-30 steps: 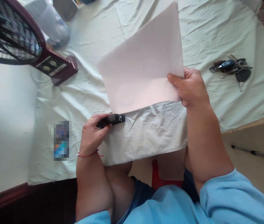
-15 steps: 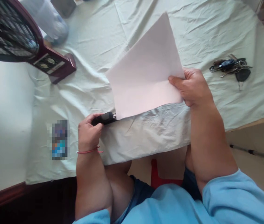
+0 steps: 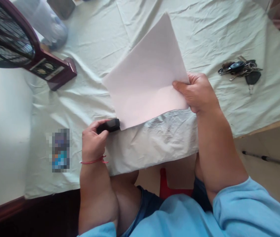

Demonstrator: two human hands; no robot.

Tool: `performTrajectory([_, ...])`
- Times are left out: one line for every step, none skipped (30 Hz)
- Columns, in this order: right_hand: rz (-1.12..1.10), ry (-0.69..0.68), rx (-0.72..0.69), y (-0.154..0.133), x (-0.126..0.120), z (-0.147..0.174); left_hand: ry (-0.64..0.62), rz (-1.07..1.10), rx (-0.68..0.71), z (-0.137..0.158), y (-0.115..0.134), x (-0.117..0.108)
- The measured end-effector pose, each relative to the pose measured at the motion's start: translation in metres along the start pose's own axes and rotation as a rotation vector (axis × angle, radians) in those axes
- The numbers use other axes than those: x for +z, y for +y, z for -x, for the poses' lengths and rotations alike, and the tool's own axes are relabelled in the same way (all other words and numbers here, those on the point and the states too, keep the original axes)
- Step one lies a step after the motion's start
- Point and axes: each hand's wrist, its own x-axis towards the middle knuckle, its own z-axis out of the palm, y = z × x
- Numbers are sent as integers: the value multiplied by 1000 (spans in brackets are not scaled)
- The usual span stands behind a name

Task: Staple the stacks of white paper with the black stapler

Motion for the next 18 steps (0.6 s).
performTrajectory([5,8,-1,0,0,0,-10,22,11,0,1,0])
performTrajectory([11,17,-3,0,0,-1,-17,58,19,1,2,-1])
performTrajectory([19,24,-6,1,-1,-1,-20,102,24,1,3,-1])
performTrajectory([25,32,-10,1,-2,-1,-20,143,29,2,4,-1])
performTrajectory([27,38,-14,2,-2,-2,-19,171,34,2,5,-1])
performTrajectory([25,42,-16,2,-2,-2,-20,182,41,2,5,-1])
performTrajectory([23,44,-17,2,-3,-2,-28,179,49,3,5,0])
performTrajectory([20,44,-16,2,-3,-2,-38,168,52,2,5,0])
performTrajectory([19,47,-14,1,-3,-2,-50,157,51,2,4,1])
performTrajectory([19,50,-11,1,-3,-2,-57,150,46,2,4,1])
performTrajectory([21,53,-8,1,-3,-3,-58,144,41,1,3,2])
performTrajectory([24,55,-8,1,-4,-3,-56,132,41,1,3,2])
performTrajectory([27,54,-11,2,-5,-3,-55,111,46,0,3,3])
performTrajectory([30,52,-17,4,-5,-4,-54,83,56,0,3,4])
performTrajectory([37,46,-24,5,-6,-5,-54,53,68,0,4,6])
performTrajectory([43,40,-35,7,-7,-6,-52,26,77,0,4,7])
performTrajectory([47,39,-37,9,-8,-7,-49,8,83,0,5,9])
performTrajectory([51,40,-38,10,-9,-8,-46,1,90,0,5,10])
